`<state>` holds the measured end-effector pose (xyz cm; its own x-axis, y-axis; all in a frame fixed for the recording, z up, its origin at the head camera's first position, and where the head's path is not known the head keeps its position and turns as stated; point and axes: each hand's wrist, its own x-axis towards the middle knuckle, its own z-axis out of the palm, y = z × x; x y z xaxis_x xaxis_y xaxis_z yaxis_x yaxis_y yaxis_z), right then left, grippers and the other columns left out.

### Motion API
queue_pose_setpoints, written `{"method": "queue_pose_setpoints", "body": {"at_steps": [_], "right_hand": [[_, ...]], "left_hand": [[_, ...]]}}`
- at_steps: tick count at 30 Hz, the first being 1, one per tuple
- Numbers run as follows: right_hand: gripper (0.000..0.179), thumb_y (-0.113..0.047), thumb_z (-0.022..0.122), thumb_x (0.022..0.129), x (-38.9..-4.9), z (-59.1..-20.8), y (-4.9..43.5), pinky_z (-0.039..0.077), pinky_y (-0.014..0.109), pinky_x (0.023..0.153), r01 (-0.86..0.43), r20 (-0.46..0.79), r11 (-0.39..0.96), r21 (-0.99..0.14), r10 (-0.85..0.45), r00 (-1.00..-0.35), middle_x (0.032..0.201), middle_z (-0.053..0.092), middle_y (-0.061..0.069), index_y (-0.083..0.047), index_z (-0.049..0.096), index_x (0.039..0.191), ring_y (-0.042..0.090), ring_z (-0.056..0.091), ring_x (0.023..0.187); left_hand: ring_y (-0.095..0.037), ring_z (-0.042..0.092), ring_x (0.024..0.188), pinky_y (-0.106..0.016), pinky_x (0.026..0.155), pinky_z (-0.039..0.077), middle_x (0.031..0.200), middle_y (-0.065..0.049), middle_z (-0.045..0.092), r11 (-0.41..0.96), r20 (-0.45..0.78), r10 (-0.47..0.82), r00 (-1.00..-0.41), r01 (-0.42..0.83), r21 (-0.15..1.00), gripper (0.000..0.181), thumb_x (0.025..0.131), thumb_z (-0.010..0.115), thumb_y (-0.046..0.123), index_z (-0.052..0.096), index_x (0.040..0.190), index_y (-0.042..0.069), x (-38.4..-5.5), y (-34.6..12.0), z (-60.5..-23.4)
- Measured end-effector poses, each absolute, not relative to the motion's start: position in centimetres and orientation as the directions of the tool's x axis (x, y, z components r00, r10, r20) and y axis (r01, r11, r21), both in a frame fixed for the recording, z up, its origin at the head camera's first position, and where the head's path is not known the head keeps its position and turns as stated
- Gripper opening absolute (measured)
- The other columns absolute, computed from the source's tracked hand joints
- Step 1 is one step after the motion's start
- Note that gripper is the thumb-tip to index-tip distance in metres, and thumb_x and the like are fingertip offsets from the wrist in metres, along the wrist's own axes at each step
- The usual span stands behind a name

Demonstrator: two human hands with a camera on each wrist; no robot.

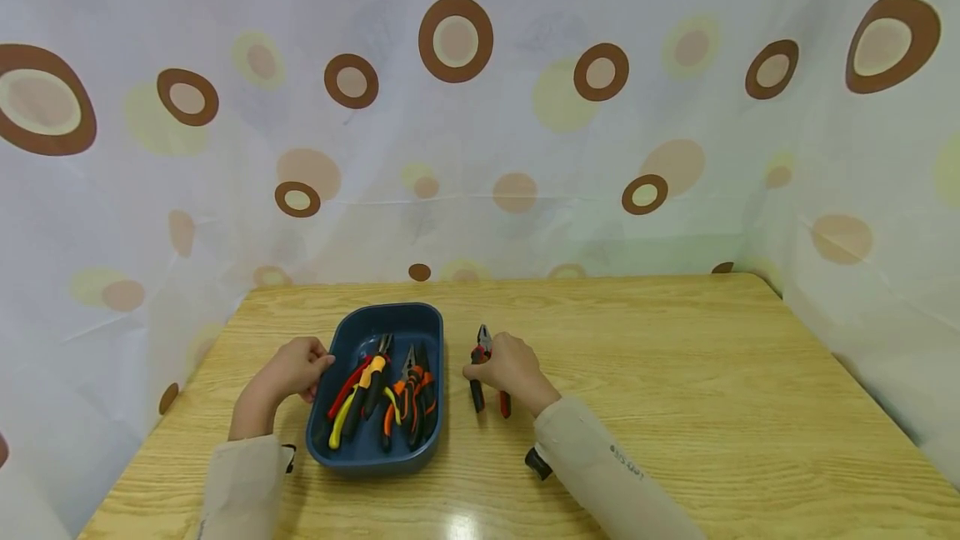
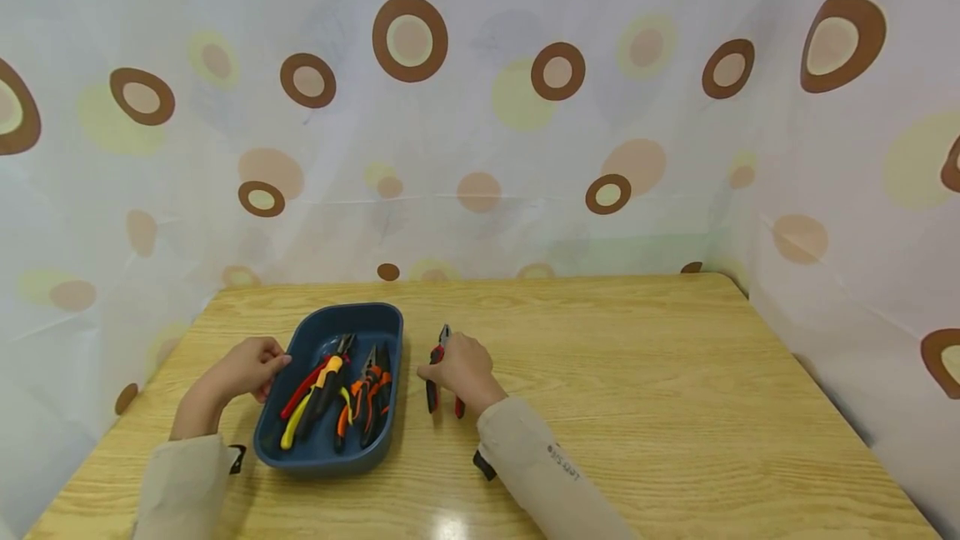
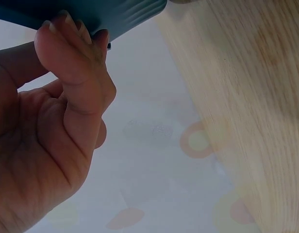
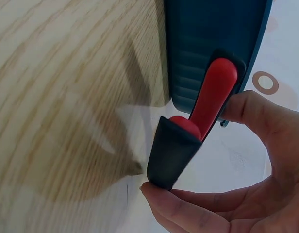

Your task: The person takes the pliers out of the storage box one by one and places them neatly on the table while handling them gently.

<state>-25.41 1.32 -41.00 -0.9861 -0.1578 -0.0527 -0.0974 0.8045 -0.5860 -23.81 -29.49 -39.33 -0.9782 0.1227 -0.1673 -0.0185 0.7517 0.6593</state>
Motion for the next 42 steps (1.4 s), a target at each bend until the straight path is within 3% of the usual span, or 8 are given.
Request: {"method": "queue_pose_setpoints", "body": {"at_steps": [12, 29, 42], "right_hand": [[0.051, -0.028, 0.075, 0.078, -25.4, -41.5, 0.5, 0.019, 0.021, 0.041, -0.107, -0.075, 0.845, -0.524, -0.17, -0.983, 0.045, 0.025, -0.008, -0.017, 0.033, 0.049, 0.008, 0.025, 0.043], [0.036, -0.033, 0.081, 0.074, -25.5, -42.1, -0.9, 0.044, 0.028, 0.048, -0.078, -0.054, 0.925, -0.373, -0.105, -0.993, 0.071, 0.056, 0.004, -0.01, 0.055, 0.065, 0.02, 0.057, 0.065], [0.033, -0.032, 0.082, 0.073, -25.3, -42.5, -1.2, 0.048, 0.03, 0.051, -0.152, 0.01, 0.934, -0.323, -0.157, -0.988, 0.069, 0.059, 0.006, -0.011, 0.059, 0.061, 0.022, 0.059, 0.063]], "left_hand": [[-0.015, 0.054, 0.048, -0.033, 0.051, 0.055, 0.061, -0.008, 0.053, 0.762, -0.159, 0.129, -0.979, -0.005, 0.648, 0.015, 0.098, 0.051, 0.006, 0.054, 0.092, -0.007, -23.8, -29.5, -39.3], [-0.015, 0.054, 0.049, -0.031, 0.051, 0.055, 0.061, -0.009, 0.053, 0.761, -0.174, 0.112, -0.978, -0.028, 0.649, 0.015, 0.099, 0.05, 0.006, 0.053, 0.092, -0.007, -23.9, -29.4, -39.1], [-0.015, 0.054, 0.048, -0.032, 0.051, 0.055, 0.062, -0.009, 0.053, 0.765, -0.169, 0.121, -0.978, -0.017, 0.644, 0.016, 0.099, 0.05, 0.007, 0.053, 0.091, -0.007, -23.8, -29.4, -39.1]]}}
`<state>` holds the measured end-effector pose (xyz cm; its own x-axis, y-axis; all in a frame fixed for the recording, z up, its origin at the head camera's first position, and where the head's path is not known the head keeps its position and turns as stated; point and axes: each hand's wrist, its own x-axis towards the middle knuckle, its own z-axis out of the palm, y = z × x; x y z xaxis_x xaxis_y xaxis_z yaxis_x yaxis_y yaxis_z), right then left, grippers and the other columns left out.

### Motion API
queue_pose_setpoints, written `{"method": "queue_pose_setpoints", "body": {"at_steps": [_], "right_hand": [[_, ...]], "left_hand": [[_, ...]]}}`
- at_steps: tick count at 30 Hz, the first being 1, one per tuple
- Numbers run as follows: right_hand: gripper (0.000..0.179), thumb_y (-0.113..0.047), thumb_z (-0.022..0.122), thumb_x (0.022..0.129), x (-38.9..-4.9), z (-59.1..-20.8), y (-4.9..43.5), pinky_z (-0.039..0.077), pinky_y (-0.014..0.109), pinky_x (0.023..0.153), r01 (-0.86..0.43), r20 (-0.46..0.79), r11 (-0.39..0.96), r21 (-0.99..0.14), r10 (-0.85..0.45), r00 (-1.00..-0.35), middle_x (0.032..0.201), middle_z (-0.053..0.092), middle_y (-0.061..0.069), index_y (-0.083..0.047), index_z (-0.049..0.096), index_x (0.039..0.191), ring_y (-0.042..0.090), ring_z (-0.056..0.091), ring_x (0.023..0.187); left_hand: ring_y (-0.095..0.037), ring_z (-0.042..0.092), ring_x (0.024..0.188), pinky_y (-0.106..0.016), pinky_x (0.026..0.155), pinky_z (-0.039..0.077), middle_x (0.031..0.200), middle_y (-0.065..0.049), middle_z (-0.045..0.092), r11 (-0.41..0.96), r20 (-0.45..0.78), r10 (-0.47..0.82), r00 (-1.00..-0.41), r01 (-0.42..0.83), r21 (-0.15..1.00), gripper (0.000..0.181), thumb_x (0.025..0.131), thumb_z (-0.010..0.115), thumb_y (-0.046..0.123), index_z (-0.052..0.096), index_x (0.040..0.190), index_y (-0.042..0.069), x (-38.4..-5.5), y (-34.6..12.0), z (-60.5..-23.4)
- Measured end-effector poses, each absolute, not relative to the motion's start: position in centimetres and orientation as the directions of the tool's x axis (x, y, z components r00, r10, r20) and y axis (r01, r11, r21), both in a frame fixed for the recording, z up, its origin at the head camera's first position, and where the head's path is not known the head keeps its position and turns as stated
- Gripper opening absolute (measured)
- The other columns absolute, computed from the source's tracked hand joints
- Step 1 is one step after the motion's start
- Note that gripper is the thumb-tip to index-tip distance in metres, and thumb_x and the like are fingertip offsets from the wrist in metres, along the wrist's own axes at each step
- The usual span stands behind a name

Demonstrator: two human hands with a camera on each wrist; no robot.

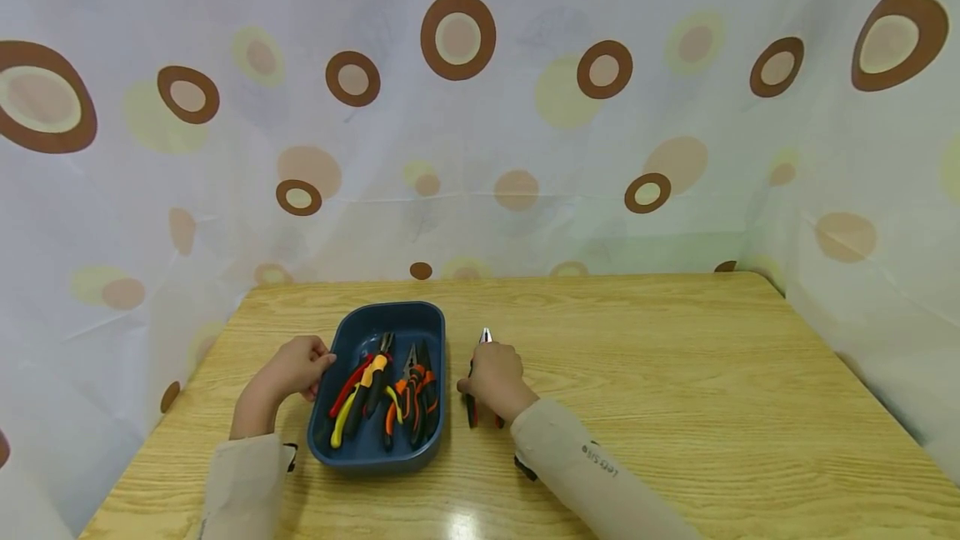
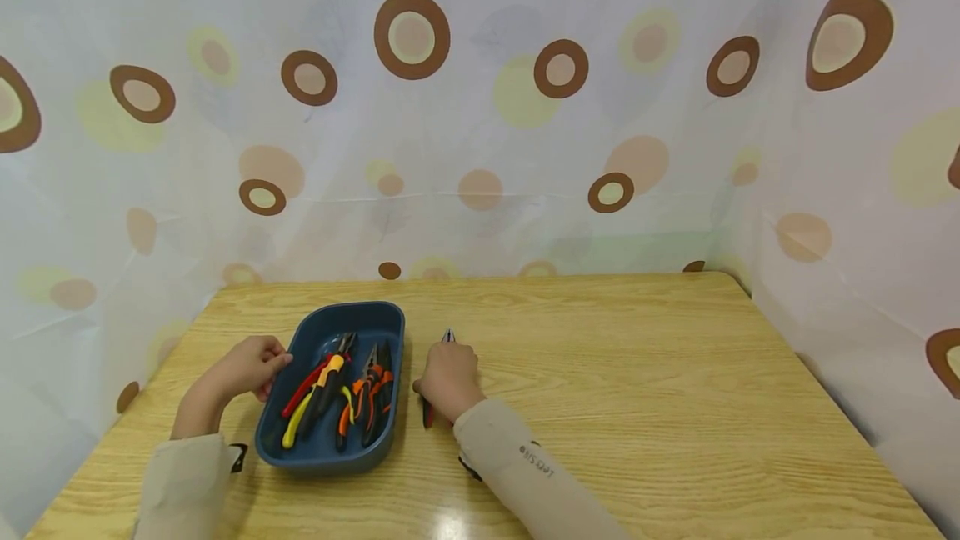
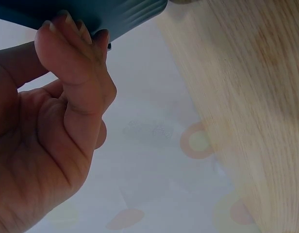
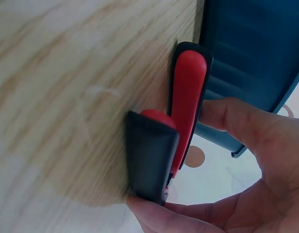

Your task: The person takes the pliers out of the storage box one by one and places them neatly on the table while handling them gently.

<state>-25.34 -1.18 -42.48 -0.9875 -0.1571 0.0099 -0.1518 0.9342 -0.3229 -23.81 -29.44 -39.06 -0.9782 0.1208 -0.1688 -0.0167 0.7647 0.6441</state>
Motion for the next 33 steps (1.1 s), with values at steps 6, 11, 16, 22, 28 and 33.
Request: {"method": "queue_pose_setpoints", "body": {"at_steps": [6, 11, 16, 22, 28, 33], "right_hand": [[0.032, -0.032, 0.083, 0.073, -25.5, -42.5, -1.3, 0.049, 0.031, 0.052, -0.153, 0.007, 0.938, -0.312, -0.159, -0.987, 0.071, 0.061, 0.007, -0.01, 0.062, 0.064, 0.023, 0.061, 0.065], [0.031, -0.031, 0.086, 0.07, -25.7, -42.1, -1.3, 0.051, 0.033, 0.056, -0.131, -0.026, 0.943, -0.305, -0.146, -0.989, 0.075, 0.063, 0.008, -0.01, 0.063, 0.068, 0.024, 0.062, 0.069], [0.033, -0.031, 0.087, 0.069, -25.8, -42.0, -1.2, 0.052, 0.033, 0.056, -0.126, -0.059, 0.941, -0.315, -0.152, -0.987, 0.076, 0.064, 0.009, -0.009, 0.063, 0.069, 0.024, 0.063, 0.069], [0.032, -0.031, 0.085, 0.072, -25.8, -41.8, -1.0, 0.049, 0.03, 0.051, -0.132, -0.101, 0.937, -0.322, -0.173, -0.98, 0.075, 0.063, 0.008, -0.009, 0.061, 0.069, 0.019, 0.06, 0.065], [0.027, -0.024, 0.082, 0.077, -26.0, -41.3, -0.8, 0.051, 0.031, 0.053, -0.157, -0.103, 0.942, -0.298, -0.195, -0.975, 0.073, 0.063, 0.006, -0.009, 0.062, 0.067, 0.018, 0.061, 0.067], [0.025, -0.021, 0.079, 0.08, -26.1, -40.4, -0.9, 0.053, 0.033, 0.055, -0.147, -0.102, 0.944, -0.294, -0.184, -0.978, 0.071, 0.061, 0.005, -0.006, 0.06, 0.071, 0.018, 0.06, 0.066]], "left_hand": [[-0.015, 0.054, 0.048, -0.03, 0.05, 0.054, 0.061, -0.008, 0.053, 0.77, -0.172, 0.11, -0.979, -0.025, 0.638, 0.014, 0.098, 0.051, 0.006, 0.053, 0.09, -0.006, -23.8, -29.4, -39.1], [-0.015, 0.053, 0.049, -0.029, 0.05, 0.054, 0.062, -0.009, 0.052, 0.772, -0.179, 0.111, -0.978, -0.029, 0.635, 0.015, 0.098, 0.05, 0.006, 0.052, 0.091, -0.007, -24.0, -29.3, -39.0], [-0.015, 0.052, 0.049, -0.029, 0.05, 0.053, 0.063, -0.009, 0.052, 0.775, -0.187, 0.109, -0.976, -0.035, 0.631, 0.014, 0.099, 0.049, 0.005, 0.052, 0.091, -0.006, -23.9, -29.2, -38.9], [-0.016, 0.052, 0.049, -0.03, 0.05, 0.054, 0.064, -0.009, 0.051, 0.77, -0.185, 0.11, -0.977, -0.034, 0.637, 0.013, 0.099, 0.049, 0.005, 0.052, 0.093, -0.007, -23.8, -28.9, -39.2], [-0.015, 0.052, 0.048, -0.029, 0.05, 0.053, 0.062, -0.009, 0.051, 0.779, -0.177, 0.099, -0.979, -0.034, 0.627, 0.014, 0.098, 0.049, 0.005, 0.051, 0.092, -0.007, -23.8, -28.9, -39.2], [-0.015, 0.052, 0.048, -0.03, 0.05, 0.054, 0.063, -0.009, 0.051, 0.787, -0.177, 0.101, -0.979, -0.03, 0.616, 0.014, 0.098, 0.05, 0.005, 0.052, 0.091, -0.007, -23.8, -29.0, -39.0]]}}
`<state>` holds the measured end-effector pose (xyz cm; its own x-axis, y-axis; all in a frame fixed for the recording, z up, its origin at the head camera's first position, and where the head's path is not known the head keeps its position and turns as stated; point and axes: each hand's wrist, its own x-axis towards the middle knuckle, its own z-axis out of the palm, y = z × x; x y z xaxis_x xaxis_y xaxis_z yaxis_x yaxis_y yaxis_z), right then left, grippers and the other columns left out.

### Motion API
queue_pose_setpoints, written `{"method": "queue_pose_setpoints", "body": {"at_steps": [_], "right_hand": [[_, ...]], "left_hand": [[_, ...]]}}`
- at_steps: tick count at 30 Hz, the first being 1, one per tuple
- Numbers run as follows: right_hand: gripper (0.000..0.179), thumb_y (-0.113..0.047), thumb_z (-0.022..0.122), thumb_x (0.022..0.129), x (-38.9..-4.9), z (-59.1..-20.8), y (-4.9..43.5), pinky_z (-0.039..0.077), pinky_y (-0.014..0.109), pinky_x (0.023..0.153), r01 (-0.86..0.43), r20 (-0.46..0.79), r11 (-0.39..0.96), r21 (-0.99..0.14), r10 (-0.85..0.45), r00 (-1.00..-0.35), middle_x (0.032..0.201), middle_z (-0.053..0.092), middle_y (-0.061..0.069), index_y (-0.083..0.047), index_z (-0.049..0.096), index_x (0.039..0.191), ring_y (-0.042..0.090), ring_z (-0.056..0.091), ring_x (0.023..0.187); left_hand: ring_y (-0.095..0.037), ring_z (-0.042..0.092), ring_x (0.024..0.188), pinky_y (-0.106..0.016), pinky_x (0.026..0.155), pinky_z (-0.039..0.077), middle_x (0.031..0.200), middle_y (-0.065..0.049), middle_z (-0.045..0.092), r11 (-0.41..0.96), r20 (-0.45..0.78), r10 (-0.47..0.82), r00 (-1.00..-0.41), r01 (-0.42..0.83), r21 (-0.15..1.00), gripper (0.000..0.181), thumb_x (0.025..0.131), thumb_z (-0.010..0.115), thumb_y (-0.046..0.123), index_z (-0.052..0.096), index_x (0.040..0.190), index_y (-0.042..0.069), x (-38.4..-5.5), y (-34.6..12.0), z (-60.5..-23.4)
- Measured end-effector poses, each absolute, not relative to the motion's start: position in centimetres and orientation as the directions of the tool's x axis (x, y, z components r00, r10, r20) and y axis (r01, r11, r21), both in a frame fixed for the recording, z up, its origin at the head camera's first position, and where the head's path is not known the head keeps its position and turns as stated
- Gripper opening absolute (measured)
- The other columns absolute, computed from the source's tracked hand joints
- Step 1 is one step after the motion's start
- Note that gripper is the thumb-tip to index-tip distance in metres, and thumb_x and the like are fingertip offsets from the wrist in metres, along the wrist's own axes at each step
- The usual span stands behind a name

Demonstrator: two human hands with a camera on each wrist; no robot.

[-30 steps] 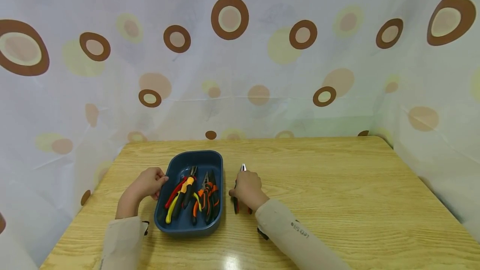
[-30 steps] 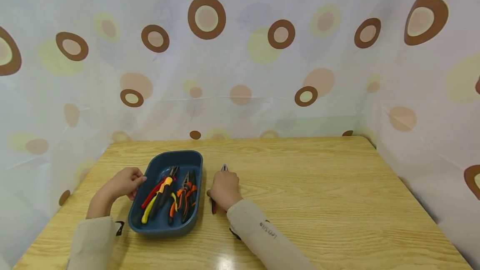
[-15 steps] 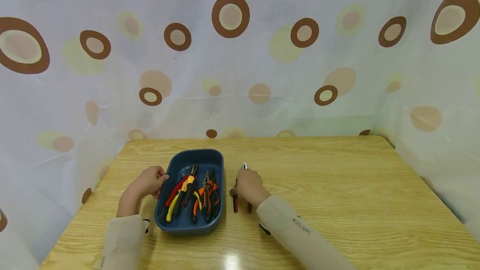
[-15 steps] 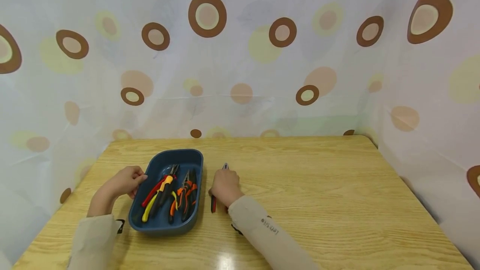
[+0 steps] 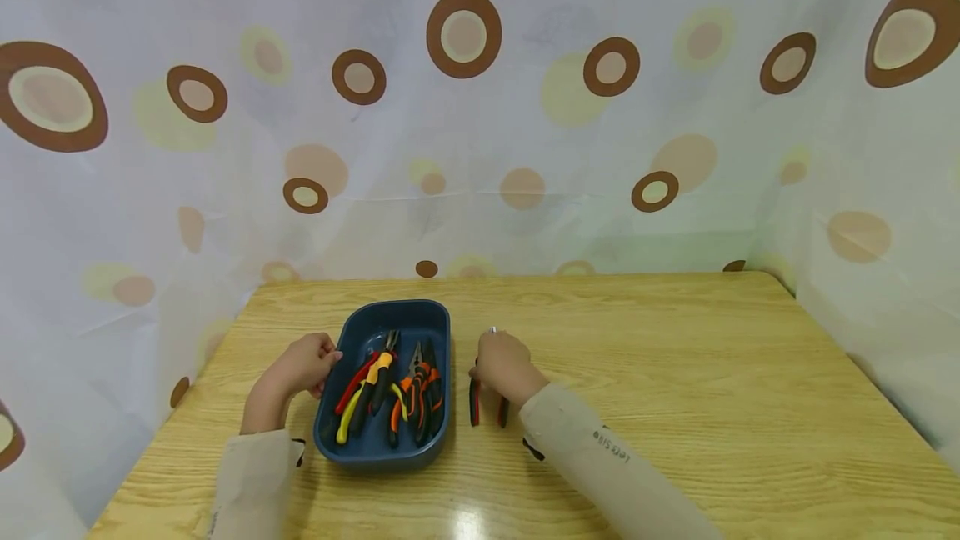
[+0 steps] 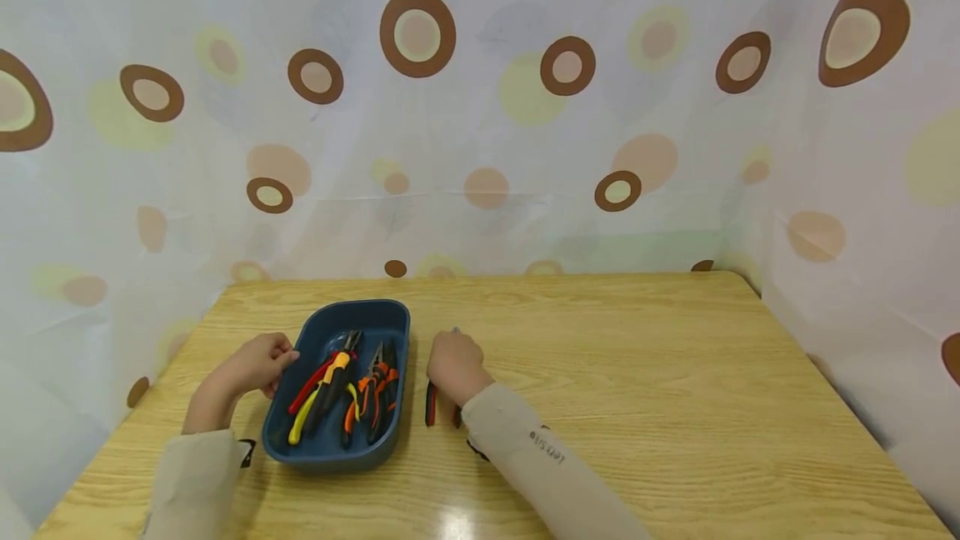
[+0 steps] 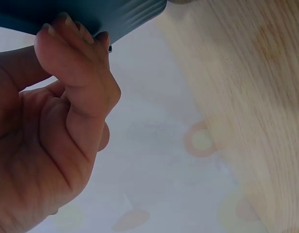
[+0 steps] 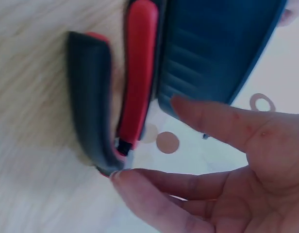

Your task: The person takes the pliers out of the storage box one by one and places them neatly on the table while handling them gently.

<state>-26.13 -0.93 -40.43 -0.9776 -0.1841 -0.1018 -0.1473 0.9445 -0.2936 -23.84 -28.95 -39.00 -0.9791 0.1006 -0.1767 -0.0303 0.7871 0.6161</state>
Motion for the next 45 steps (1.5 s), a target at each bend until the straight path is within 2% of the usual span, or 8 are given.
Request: {"method": "queue_pose_setpoints", "body": {"at_steps": [5, 11, 13, 19, 30, 37, 41, 45], "right_hand": [[0.022, -0.014, 0.073, 0.085, -25.9, -39.2, -1.2, 0.048, 0.031, 0.049, -0.179, -0.032, 0.908, -0.38, -0.206, -0.978, 0.065, 0.058, 0.005, -0.004, 0.06, 0.071, 0.017, 0.054, 0.056], [0.035, -0.011, 0.062, 0.092, -25.2, -37.5, -2.2, 0.032, 0.024, 0.042, -0.249, 0.083, 0.827, -0.505, -0.24, -0.967, 0.053, 0.041, 0.001, -0.006, 0.049, 0.06, 0.014, 0.039, 0.045], [0.034, -0.011, 0.062, 0.093, -24.9, -37.2, -2.6, 0.033, 0.024, 0.042, -0.281, 0.128, 0.793, -0.54, -0.253, -0.959, 0.053, 0.043, 0.0, -0.006, 0.051, 0.061, 0.013, 0.041, 0.044], [0.019, -0.013, 0.061, 0.095, -24.4, -37.1, -3.9, 0.043, 0.024, 0.049, -0.326, 0.17, 0.719, -0.613, -0.283, -0.944, 0.068, 0.056, 0.003, -0.002, 0.063, 0.079, 0.012, 0.051, 0.053], [0.015, -0.011, 0.058, 0.097, -23.8, -37.6, -5.9, 0.047, 0.024, 0.054, -0.324, 0.127, 0.649, -0.689, -0.332, -0.935, 0.078, 0.061, 0.007, 0.001, 0.063, 0.09, 0.013, 0.054, 0.06], [0.018, -0.013, 0.06, 0.096, -23.9, -38.0, -7.2, 0.044, 0.022, 0.05, -0.296, 0.071, 0.646, -0.704, -0.35, -0.934, 0.07, 0.057, 0.006, 0.001, 0.063, 0.085, 0.012, 0.053, 0.054], [0.017, -0.015, 0.061, 0.095, -23.6, -38.0, -8.0, 0.042, 0.02, 0.048, -0.275, 0.028, 0.668, -0.691, -0.356, -0.934, 0.072, 0.054, 0.005, 0.002, 0.063, 0.09, 0.012, 0.052, 0.053], [0.022, -0.017, 0.063, 0.094, -23.4, -38.2, -8.8, 0.041, 0.021, 0.046, -0.285, 0.022, 0.697, -0.658, -0.361, -0.933, 0.071, 0.051, 0.005, -0.001, 0.06, 0.079, 0.013, 0.051, 0.051]], "left_hand": [[-0.015, 0.052, 0.047, -0.031, 0.05, 0.053, 0.063, -0.009, 0.052, 0.792, -0.171, 0.102, -0.98, -0.024, 0.61, 0.013, 0.098, 0.05, 0.006, 0.051, 0.091, -0.005, -24.0, -29.1, -39.1], [-0.015, 0.053, 0.048, -0.03, 0.05, 0.053, 0.064, -0.009, 0.052, 0.792, -0.172, 0.101, -0.98, -0.026, 0.61, 0.014, 0.098, 0.05, 0.006, 0.052, 0.089, -0.005, -24.2, -29.3, -39.3], [-0.015, 0.053, 0.047, -0.03, 0.05, 0.053, 0.063, -0.009, 0.052, 0.789, -0.169, 0.1, -0.981, -0.025, 0.614, 0.014, 0.098, 0.05, 0.006, 0.052, 0.089, -0.005, -24.2, -29.3, -39.4], [-0.015, 0.053, 0.046, -0.03, 0.049, 0.053, 0.062, -0.008, 0.051, 0.783, -0.158, 0.106, -0.982, -0.015, 0.622, 0.014, 0.098, 0.05, 0.005, 0.052, 0.089, -0.005, -24.2, -29.2, -39.5], [-0.016, 0.052, 0.046, -0.033, 0.051, 0.054, 0.061, -0.009, 0.051, 0.786, -0.164, 0.092, -0.982, -0.029, 0.617, 0.015, 0.099, 0.05, 0.005, 0.051, 0.088, -0.004, -24.0, -29.1, -39.2], [-0.016, 0.053, 0.048, -0.032, 0.05, 0.054, 0.067, -0.011, 0.053, 0.794, -0.166, 0.098, -0.981, -0.023, 0.607, 0.014, 0.099, 0.05, 0.006, 0.051, 0.09, -0.006, -24.1, -29.1, -39.1], [-0.016, 0.053, 0.049, -0.032, 0.051, 0.054, 0.068, -0.011, 0.053, 0.794, -0.17, 0.093, -0.981, -0.03, 0.607, 0.013, 0.099, 0.05, 0.005, 0.051, 0.091, -0.006, -24.1, -29.1, -39.2], [-0.016, 0.053, 0.049, -0.031, 0.05, 0.054, 0.068, -0.011, 0.052, 0.792, -0.174, 0.085, -0.981, -0.039, 0.609, 0.013, 0.098, 0.051, 0.005, 0.051, 0.09, -0.006, -24.0, -29.1, -39.2]]}}
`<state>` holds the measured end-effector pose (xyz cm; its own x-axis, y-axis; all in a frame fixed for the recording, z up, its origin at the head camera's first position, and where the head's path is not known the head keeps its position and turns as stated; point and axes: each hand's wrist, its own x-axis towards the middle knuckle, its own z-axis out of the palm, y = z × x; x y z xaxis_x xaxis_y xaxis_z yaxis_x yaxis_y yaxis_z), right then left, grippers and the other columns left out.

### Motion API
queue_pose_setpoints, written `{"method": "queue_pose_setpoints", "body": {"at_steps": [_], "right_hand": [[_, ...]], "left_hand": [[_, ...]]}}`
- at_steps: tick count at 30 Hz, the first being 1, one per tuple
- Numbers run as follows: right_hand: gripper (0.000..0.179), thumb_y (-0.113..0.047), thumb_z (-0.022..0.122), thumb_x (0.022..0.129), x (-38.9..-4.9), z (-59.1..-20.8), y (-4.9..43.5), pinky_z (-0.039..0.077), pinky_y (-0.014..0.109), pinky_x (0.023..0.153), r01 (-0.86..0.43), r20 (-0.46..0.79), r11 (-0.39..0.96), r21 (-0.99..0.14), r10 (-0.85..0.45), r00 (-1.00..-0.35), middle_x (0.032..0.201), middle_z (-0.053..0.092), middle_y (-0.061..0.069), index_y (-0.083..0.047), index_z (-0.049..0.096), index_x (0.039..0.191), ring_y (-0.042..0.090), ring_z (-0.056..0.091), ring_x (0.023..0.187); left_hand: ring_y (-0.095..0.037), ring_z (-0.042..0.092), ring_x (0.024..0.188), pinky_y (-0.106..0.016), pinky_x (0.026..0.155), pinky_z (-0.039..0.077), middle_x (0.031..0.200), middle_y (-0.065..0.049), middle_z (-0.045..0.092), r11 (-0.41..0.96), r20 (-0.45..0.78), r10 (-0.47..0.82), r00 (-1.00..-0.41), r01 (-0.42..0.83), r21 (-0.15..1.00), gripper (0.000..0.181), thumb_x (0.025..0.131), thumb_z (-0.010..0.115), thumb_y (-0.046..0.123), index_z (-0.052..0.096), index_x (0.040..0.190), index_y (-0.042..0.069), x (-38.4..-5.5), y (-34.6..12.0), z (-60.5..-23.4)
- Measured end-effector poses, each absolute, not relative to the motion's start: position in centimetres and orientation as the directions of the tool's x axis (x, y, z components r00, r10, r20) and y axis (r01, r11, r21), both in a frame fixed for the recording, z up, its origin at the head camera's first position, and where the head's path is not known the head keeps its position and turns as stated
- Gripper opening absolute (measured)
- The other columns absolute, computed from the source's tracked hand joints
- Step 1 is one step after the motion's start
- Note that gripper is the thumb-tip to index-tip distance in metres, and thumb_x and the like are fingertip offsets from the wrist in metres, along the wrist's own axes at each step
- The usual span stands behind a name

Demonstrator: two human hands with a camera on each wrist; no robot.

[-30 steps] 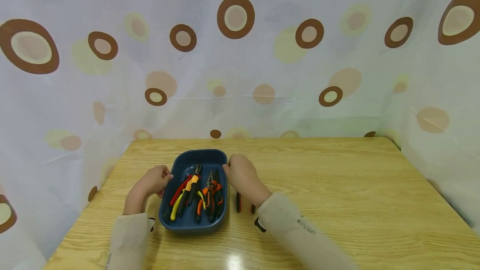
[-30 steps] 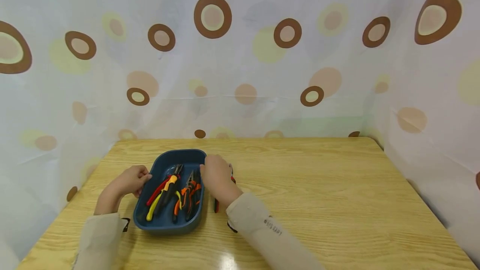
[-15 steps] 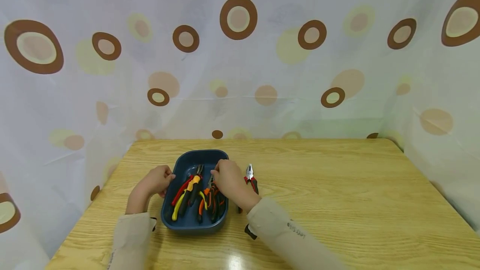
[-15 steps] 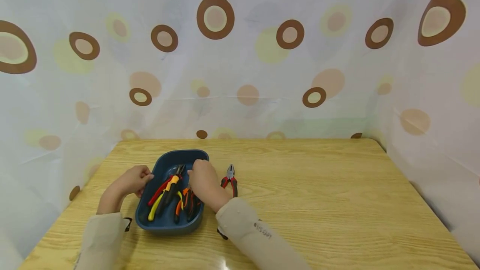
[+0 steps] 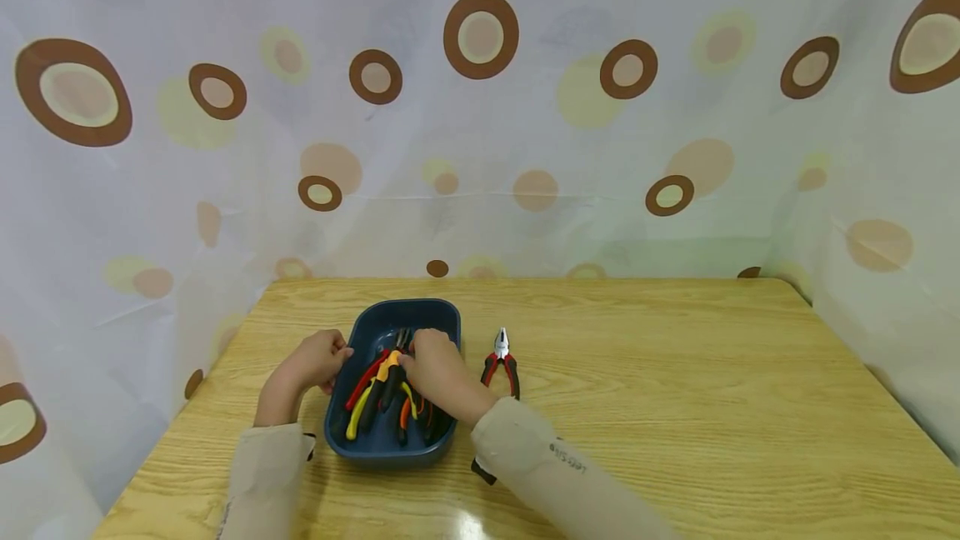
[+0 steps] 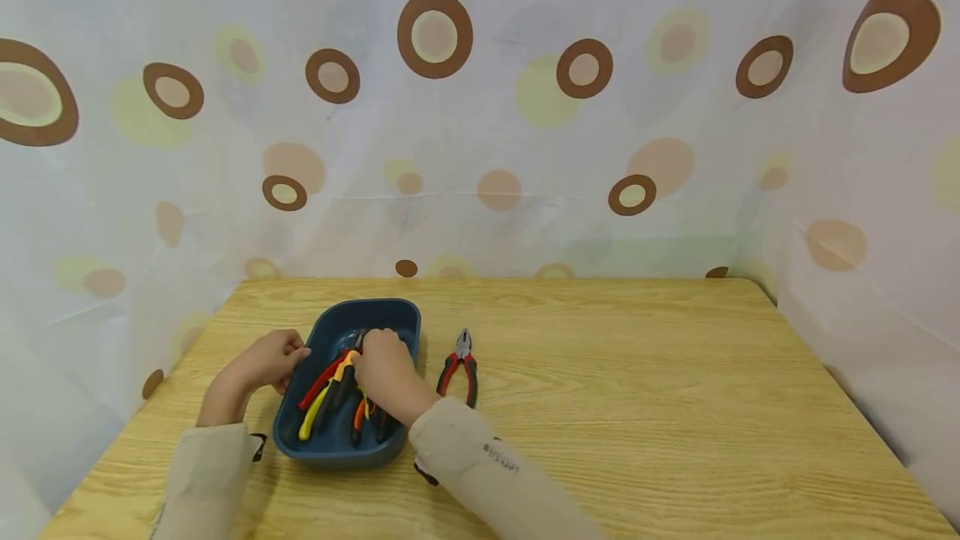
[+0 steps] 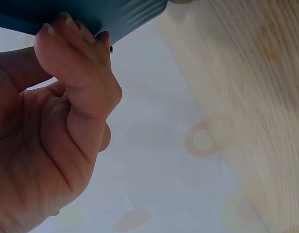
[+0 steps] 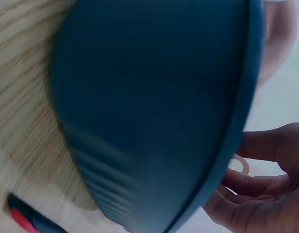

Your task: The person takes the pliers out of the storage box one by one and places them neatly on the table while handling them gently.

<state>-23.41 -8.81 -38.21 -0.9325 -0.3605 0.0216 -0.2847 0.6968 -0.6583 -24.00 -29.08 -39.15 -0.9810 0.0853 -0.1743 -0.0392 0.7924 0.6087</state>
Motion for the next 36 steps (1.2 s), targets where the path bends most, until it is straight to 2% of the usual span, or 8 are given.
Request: {"method": "queue_pose_setpoints", "body": {"at_steps": [2, 5, 14, 22, 27, 32, 34, 36], "right_hand": [[0.028, -0.018, 0.065, 0.093, -23.3, -38.3, -9.2, 0.04, 0.021, 0.045, -0.297, 0.03, 0.71, -0.639, -0.363, -0.931, 0.068, 0.05, 0.005, -0.004, 0.057, 0.07, 0.014, 0.05, 0.051], [0.031, -0.02, 0.066, 0.092, -23.1, -38.5, -9.8, 0.041, 0.022, 0.045, -0.3, 0.023, 0.716, -0.63, -0.37, -0.929, 0.066, 0.05, 0.005, -0.006, 0.057, 0.066, 0.015, 0.05, 0.05], [0.023, -0.021, 0.073, 0.087, -22.2, -39.1, -10.5, 0.036, 0.019, 0.035, -0.306, -0.006, 0.702, -0.643, -0.404, -0.915, 0.052, 0.048, 0.003, 0.001, 0.066, 0.085, 0.012, 0.046, 0.038], [0.013, -0.005, 0.066, 0.089, -22.8, -39.1, -9.9, 0.041, 0.023, 0.038, -0.278, -0.051, 0.695, -0.663, -0.412, -0.91, 0.059, 0.052, 0.008, 0.0, 0.058, 0.079, 0.016, 0.052, 0.043], [0.004, 0.001, 0.065, 0.085, -23.3, -39.3, -9.6, 0.04, 0.023, 0.044, -0.344, -0.002, 0.693, -0.633, -0.447, -0.895, 0.074, 0.055, 0.008, 0.001, 0.061, 0.084, 0.016, 0.052, 0.054], [0.026, 0.003, 0.063, 0.085, -23.1, -39.4, -10.0, 0.046, 0.025, 0.059, -0.409, 0.002, 0.731, -0.546, -0.487, -0.873, 0.101, 0.059, 0.015, 0.003, 0.064, 0.111, 0.023, 0.056, 0.083], [0.026, 0.001, 0.064, 0.086, -22.8, -39.3, -10.3, 0.049, 0.025, 0.065, -0.436, -0.002, 0.762, -0.478, -0.497, -0.868, 0.104, 0.058, 0.015, 0.002, 0.065, 0.112, 0.025, 0.056, 0.089], [0.016, -0.003, 0.067, 0.087, -22.5, -39.3, -10.6, 0.051, 0.026, 0.067, -0.466, 0.002, 0.793, -0.392, -0.506, -0.862, 0.104, 0.057, 0.014, -0.001, 0.068, 0.103, 0.026, 0.056, 0.091]], "left_hand": [[-0.016, 0.053, 0.048, -0.031, 0.05, 0.054, 0.068, -0.011, 0.052, 0.791, -0.177, 0.081, -0.981, -0.044, 0.61, 0.013, 0.098, 0.051, 0.005, 0.051, 0.09, -0.006, -24.0, -29.1, -39.2], [-0.016, 0.053, 0.048, -0.03, 0.049, 0.054, 0.068, -0.011, 0.052, 0.79, -0.176, 0.08, -0.981, -0.045, 0.612, 0.013, 0.098, 0.051, 0.005, 0.051, 0.09, -0.006, -24.0, -29.1, -39.2], [-0.016, 0.053, 0.046, -0.031, 0.05, 0.054, 0.064, -0.01, 0.052, 0.793, -0.169, 0.096, -0.981, -0.027, 0.609, 0.015, 0.099, 0.05, 0.006, 0.051, 0.088, -0.004, -24.2, -29.1, -39.3], [-0.017, 0.055, 0.049, -0.031, 0.05, 0.054, 0.067, -0.011, 0.053, 0.792, -0.178, 0.084, -0.98, -0.043, 0.609, 0.015, 0.099, 0.049, 0.006, 0.051, 0.089, -0.005, -24.2, -29.2, -39.3], [-0.018, 0.055, 0.049, -0.033, 0.051, 0.054, 0.067, -0.012, 0.053, 0.794, -0.175, 0.093, -0.98, -0.033, 0.607, 0.015, 0.1, 0.049, 0.006, 0.051, 0.091, -0.006, -23.9, -29.1, -39.0], [-0.018, 0.055, 0.049, -0.032, 0.051, 0.054, 0.066, -0.011, 0.053, 0.799, -0.176, 0.094, -0.98, -0.031, 0.6, 0.016, 0.1, 0.049, 0.007, 0.051, 0.09, -0.005, -23.9, -29.0, -38.9], [-0.017, 0.055, 0.048, -0.032, 0.051, 0.054, 0.065, -0.011, 0.053, 0.8, -0.176, 0.092, -0.98, -0.033, 0.599, 0.016, 0.1, 0.049, 0.007, 0.051, 0.09, -0.005, -23.9, -29.0, -38.9], [-0.017, 0.054, 0.048, -0.032, 0.05, 0.054, 0.065, -0.011, 0.052, 0.801, -0.176, 0.09, -0.98, -0.034, 0.598, 0.016, 0.1, 0.049, 0.007, 0.051, 0.089, -0.005, -24.0, -29.1, -39.0]]}}
